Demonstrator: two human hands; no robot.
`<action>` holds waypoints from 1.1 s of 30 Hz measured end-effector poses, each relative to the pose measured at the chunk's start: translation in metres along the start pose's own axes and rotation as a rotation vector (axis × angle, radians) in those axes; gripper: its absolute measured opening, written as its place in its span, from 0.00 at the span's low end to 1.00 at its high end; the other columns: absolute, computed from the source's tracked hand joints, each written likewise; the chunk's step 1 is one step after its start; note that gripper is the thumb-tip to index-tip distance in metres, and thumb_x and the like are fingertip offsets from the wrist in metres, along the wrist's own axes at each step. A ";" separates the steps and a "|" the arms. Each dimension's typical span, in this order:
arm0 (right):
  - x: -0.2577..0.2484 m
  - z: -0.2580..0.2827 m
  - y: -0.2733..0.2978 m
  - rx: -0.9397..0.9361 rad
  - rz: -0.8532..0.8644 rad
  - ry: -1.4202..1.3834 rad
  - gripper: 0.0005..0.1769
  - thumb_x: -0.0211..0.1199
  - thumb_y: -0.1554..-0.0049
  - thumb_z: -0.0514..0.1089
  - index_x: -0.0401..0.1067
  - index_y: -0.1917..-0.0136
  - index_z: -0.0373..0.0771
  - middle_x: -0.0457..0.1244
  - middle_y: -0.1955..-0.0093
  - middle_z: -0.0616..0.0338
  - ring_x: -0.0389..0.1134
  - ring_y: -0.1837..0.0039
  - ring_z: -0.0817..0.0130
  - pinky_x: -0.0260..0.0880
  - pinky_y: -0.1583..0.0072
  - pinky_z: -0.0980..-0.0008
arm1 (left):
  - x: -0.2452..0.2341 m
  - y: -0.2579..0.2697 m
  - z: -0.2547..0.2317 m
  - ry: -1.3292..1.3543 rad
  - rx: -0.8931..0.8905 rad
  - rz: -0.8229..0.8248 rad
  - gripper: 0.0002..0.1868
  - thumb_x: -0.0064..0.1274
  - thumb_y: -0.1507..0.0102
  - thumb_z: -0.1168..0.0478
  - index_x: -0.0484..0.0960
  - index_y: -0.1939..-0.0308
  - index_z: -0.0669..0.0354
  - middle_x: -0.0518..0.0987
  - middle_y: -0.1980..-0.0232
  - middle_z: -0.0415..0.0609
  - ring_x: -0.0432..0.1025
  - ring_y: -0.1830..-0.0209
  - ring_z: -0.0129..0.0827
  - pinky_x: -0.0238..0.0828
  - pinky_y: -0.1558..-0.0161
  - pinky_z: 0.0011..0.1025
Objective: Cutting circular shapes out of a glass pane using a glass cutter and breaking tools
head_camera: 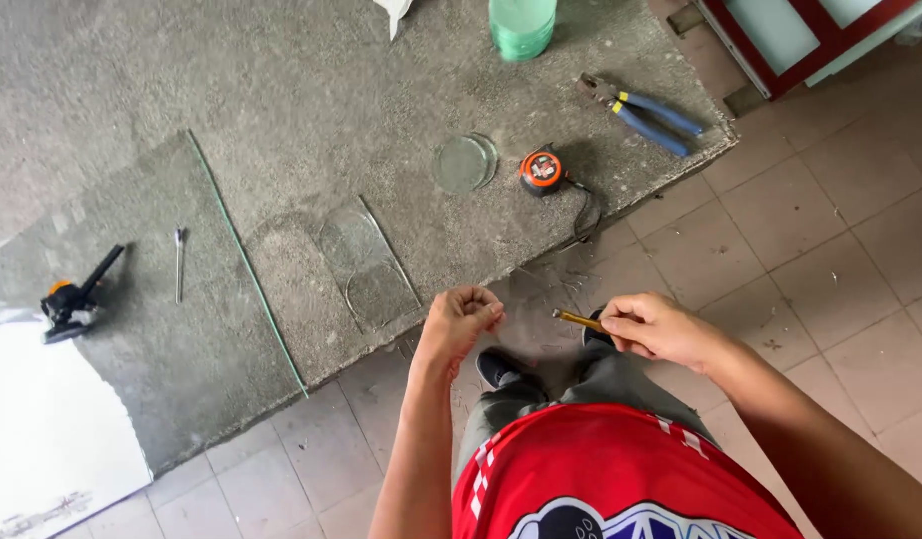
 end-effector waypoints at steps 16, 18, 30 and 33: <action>-0.043 -0.015 0.012 -0.010 -0.146 0.092 0.10 0.59 0.39 0.38 0.76 0.58 0.30 0.67 0.69 0.47 0.60 0.73 0.68 0.59 0.73 0.74 | 0.039 -0.011 0.005 0.324 -0.046 -0.081 0.06 0.62 0.39 0.67 0.82 0.61 0.64 0.85 0.65 0.57 0.82 0.69 0.36 0.76 0.63 0.24; -0.039 -0.026 0.025 -0.027 -0.181 0.041 0.09 0.59 0.38 0.38 0.76 0.58 0.32 0.67 0.69 0.48 0.60 0.73 0.69 0.59 0.72 0.74 | 0.045 -0.004 0.018 0.367 -0.046 -0.085 0.06 0.61 0.38 0.67 0.80 0.60 0.64 0.85 0.63 0.59 0.82 0.66 0.38 0.77 0.61 0.24; -0.047 -0.033 0.063 0.117 -0.371 0.500 0.16 0.60 0.39 0.54 0.74 0.61 0.42 0.63 0.70 0.62 0.62 0.66 0.69 0.57 0.59 0.68 | 0.010 -0.113 -0.041 0.608 -0.061 -0.694 0.03 0.52 0.44 0.71 0.79 0.69 0.61 0.80 0.74 0.51 0.69 0.77 0.26 0.57 0.76 0.25; -0.043 -0.060 0.064 0.126 -0.418 0.382 0.15 0.64 0.39 0.46 0.78 0.60 0.32 0.58 0.70 0.55 0.58 0.65 0.65 0.57 0.59 0.66 | -0.013 -0.155 -0.042 0.285 -0.138 -0.772 0.09 0.50 0.47 0.61 0.87 0.72 0.52 0.84 0.76 0.44 0.66 0.84 0.24 0.63 0.80 0.29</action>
Point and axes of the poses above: each hand's wrist, its own y-axis away from the middle knuckle, its own x-axis out of the palm, z = x × y, the point moved 3 cm from there along -y, towards the middle knuckle
